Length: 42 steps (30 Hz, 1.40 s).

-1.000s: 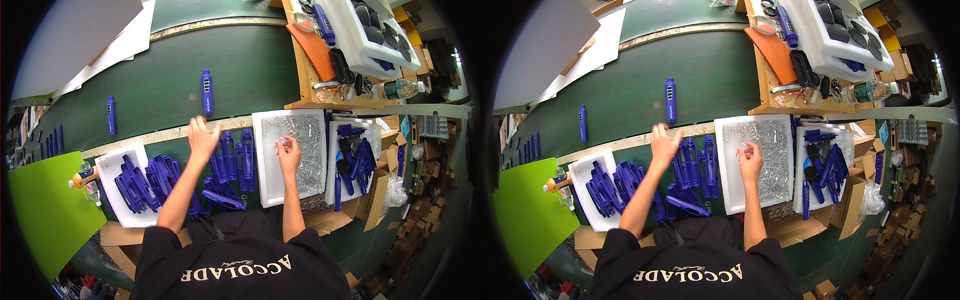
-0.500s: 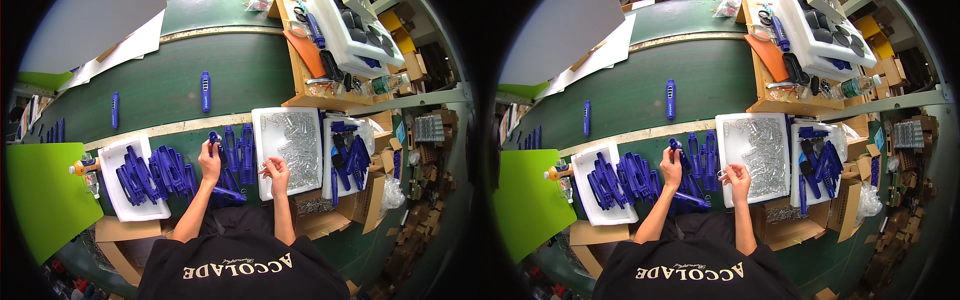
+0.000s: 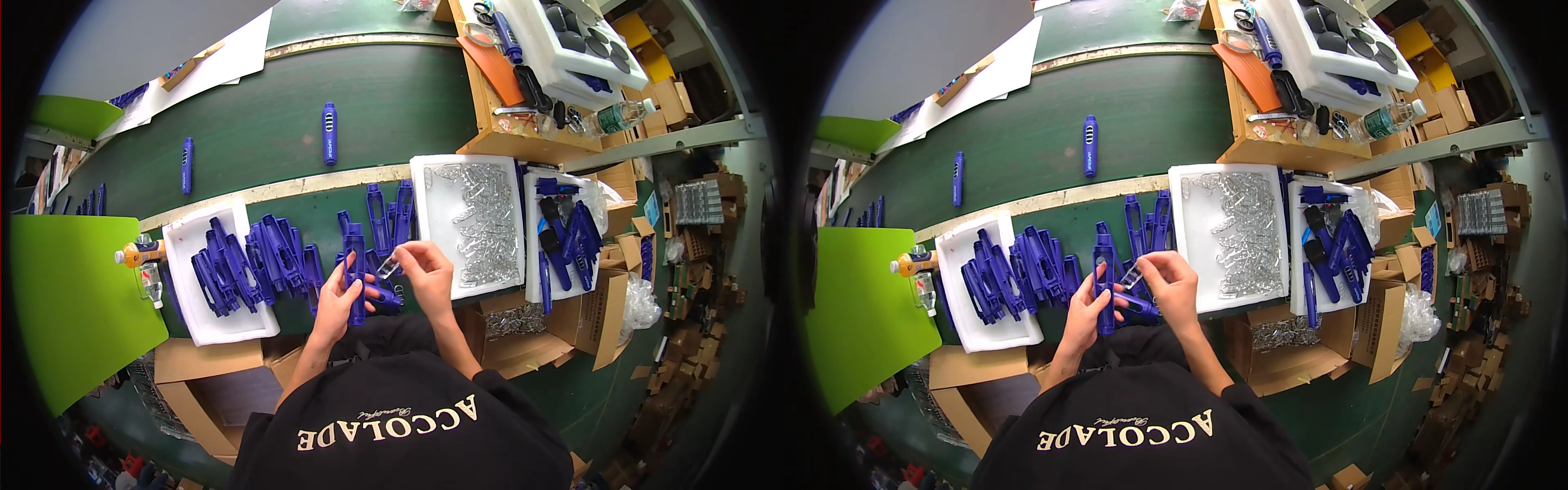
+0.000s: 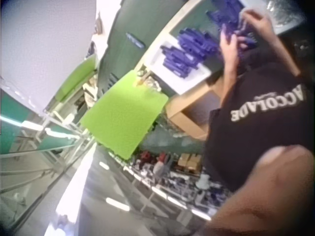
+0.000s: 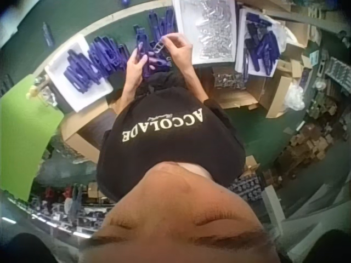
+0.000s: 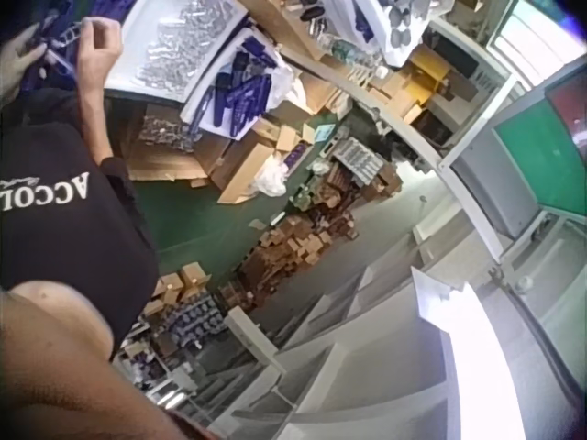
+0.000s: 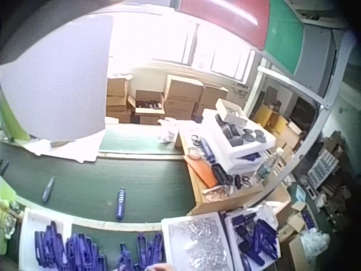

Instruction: The person assembles blue plastic housing components by hand, inserting metal pins or metal springs into them.

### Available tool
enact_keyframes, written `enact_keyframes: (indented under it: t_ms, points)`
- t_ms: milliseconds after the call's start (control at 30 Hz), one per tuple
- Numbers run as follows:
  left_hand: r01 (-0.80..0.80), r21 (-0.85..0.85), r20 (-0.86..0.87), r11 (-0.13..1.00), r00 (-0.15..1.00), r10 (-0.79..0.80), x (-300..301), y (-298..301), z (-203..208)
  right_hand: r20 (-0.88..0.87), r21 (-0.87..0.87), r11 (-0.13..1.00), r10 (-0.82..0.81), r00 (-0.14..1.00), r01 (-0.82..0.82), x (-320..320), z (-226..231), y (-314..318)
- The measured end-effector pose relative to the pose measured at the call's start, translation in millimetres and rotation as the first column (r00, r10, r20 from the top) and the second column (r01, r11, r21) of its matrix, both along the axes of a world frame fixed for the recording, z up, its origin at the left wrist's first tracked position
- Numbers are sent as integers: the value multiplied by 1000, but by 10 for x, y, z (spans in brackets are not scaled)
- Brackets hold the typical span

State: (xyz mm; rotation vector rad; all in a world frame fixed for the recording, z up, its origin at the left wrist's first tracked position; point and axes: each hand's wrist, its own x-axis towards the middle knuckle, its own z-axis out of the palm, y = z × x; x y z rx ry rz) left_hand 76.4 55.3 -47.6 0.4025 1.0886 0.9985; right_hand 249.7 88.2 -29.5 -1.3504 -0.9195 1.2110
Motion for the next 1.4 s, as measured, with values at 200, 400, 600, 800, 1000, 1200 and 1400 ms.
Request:
enact_keyframes:
  t_ms: [200, 400, 600, 800, 1000, 1200, 1400]
  points:
    - [204, 106, 84, 973, 973, -213, -41, -96, 155, 433, 207, 966, 50, 900, -153, -200, 222, 11]
    - [265, 119, -44, 957, 964, -262, 49, -48, 295, 535, 281, 940, 16, 845, -196, -216, 158, 22]
    - [221, 87, -251, 971, 948, -194, 210, -54, 292, 521, 348, 929, -78, 850, -129, -337, 79, -184]
    - [201, 76, -186, 977, 965, -184, 323, -54, 322, -107, 128, 991, -23, 994, 37, -459, 214, -191]
    - [202, 106, -172, 974, 968, -182, 366, -10, 429, -186, 60, 998, -5, 983, 17, -415, 235, -188]
    - [163, 83, -230, 983, 963, -140, 445, -2, 470, -189, 10, 998, -65, 980, 68, -416, 206, -225]
    - [195, 113, -293, 974, 943, -154, 461, 44, 517, -154, 9, 992, -122, 980, 125, -391, 190, -217]
